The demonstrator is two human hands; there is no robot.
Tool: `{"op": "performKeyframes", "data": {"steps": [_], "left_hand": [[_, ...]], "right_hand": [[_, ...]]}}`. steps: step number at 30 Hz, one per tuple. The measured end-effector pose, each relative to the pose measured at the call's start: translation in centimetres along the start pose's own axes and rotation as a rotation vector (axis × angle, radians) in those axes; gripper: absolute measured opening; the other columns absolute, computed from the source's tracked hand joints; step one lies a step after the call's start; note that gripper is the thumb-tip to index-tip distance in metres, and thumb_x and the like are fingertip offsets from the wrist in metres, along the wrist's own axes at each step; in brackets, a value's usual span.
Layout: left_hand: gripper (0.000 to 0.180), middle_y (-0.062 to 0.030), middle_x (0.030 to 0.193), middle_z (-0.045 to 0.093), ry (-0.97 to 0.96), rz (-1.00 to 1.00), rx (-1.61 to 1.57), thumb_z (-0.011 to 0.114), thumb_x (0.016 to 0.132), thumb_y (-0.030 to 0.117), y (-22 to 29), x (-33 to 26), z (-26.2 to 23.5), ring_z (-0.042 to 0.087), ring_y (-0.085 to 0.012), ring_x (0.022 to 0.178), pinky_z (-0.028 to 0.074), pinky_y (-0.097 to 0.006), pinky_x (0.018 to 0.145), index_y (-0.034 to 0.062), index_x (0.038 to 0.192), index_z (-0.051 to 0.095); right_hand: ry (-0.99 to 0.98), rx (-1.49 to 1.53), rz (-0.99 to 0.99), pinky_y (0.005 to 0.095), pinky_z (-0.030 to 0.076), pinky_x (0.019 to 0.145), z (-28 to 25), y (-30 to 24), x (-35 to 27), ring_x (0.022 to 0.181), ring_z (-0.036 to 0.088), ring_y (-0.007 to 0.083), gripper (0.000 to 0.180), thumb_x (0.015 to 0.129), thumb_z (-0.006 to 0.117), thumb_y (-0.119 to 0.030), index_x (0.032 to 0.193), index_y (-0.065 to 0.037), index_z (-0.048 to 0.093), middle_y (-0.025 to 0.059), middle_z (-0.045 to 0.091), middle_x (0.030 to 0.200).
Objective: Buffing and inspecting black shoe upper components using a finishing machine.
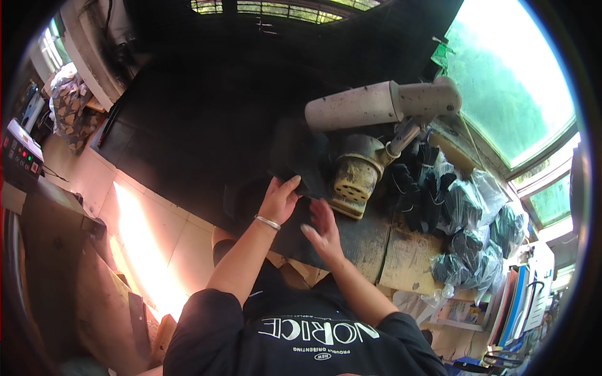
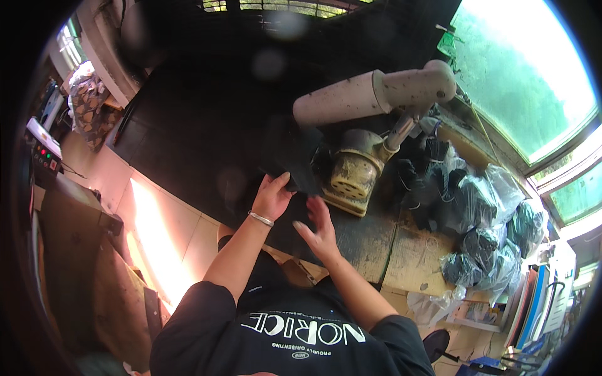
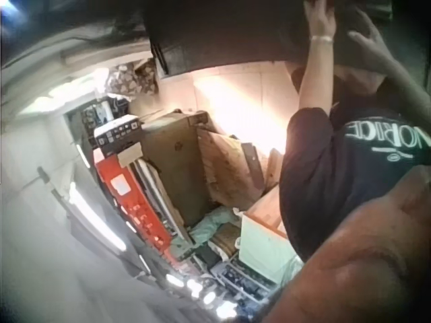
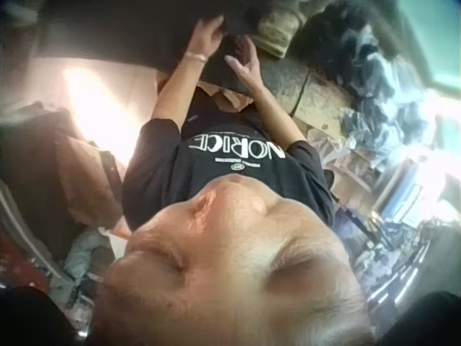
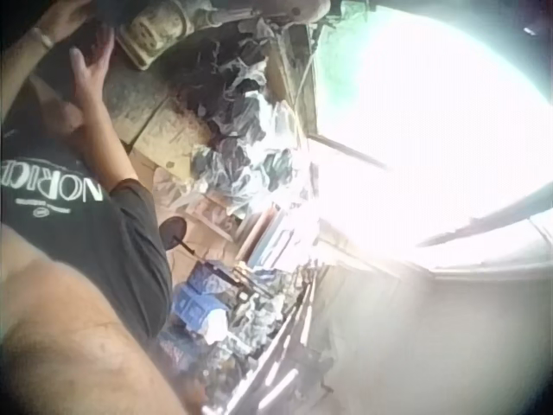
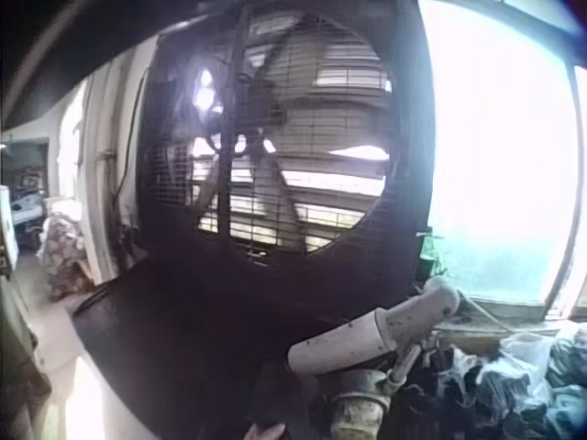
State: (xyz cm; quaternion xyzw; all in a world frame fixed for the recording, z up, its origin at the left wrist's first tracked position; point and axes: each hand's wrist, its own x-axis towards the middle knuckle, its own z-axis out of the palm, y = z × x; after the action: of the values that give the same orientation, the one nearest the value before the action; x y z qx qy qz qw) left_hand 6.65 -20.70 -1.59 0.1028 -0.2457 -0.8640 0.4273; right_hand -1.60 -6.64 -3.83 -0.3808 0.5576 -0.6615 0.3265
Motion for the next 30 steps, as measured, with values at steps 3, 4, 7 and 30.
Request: {"op": "performKeyframes", "data": {"steps": [3,4,7,30], "left_hand": [[0.031,-0.0083,0.116,0.061,0.019,0.003,-0.088,0.059,0.09,-0.001,-1.2,0.2,1.7,0.06,-0.0199,0.107,0.049,-0.035,0.093,0.005,0.12,0.053],[0.03,-0.0083,0.115,0.061,0.061,0.07,-0.09,0.058,0.091,0.0,-1.6,0.6,2.0,0.06,-0.0194,0.106,0.049,-0.035,0.093,0.0036,0.12,0.053],[0.029,-0.0078,0.113,0.061,0.064,0.129,-0.084,0.058,0.091,-0.001,-1.8,1.5,1.5,0.06,-0.0192,0.104,0.049,-0.034,0.093,0.0031,0.119,0.053],[0.042,-0.013,0.123,0.059,-0.216,-0.042,0.048,0.047,0.082,-0.007,5.4,8.8,3.0,0.055,-0.0276,0.116,0.039,-0.042,0.105,0.0001,0.122,0.053]], "right_hand": [[0.126,0.218,-0.009,0.0315,0.04,0.101,3.4,-1.7,3.6,0.118,0.052,0.0196,0.057,0.084,0.071,-0.011,0.133,-0.002,0.041,0.0097,0.055,0.126],[0.202,0.372,0.024,0.0301,0.041,0.099,4.3,-2.1,4.7,0.115,0.053,0.0179,0.053,0.085,0.07,-0.009,0.13,-0.002,0.044,0.009,0.056,0.123],[0.342,0.463,-0.06,0.0301,0.045,0.095,5.8,-2.6,6.8,0.11,0.056,0.0168,0.046,0.085,0.068,-0.003,0.125,0.0,0.045,0.011,0.058,0.121],[0.352,0.392,0.043,0.0259,0.046,0.079,2.1,-5.7,13.5,0.087,0.058,0.0103,0.021,0.083,0.07,-0.008,0.101,-0.003,0.06,0.0036,0.064,0.097]]}}
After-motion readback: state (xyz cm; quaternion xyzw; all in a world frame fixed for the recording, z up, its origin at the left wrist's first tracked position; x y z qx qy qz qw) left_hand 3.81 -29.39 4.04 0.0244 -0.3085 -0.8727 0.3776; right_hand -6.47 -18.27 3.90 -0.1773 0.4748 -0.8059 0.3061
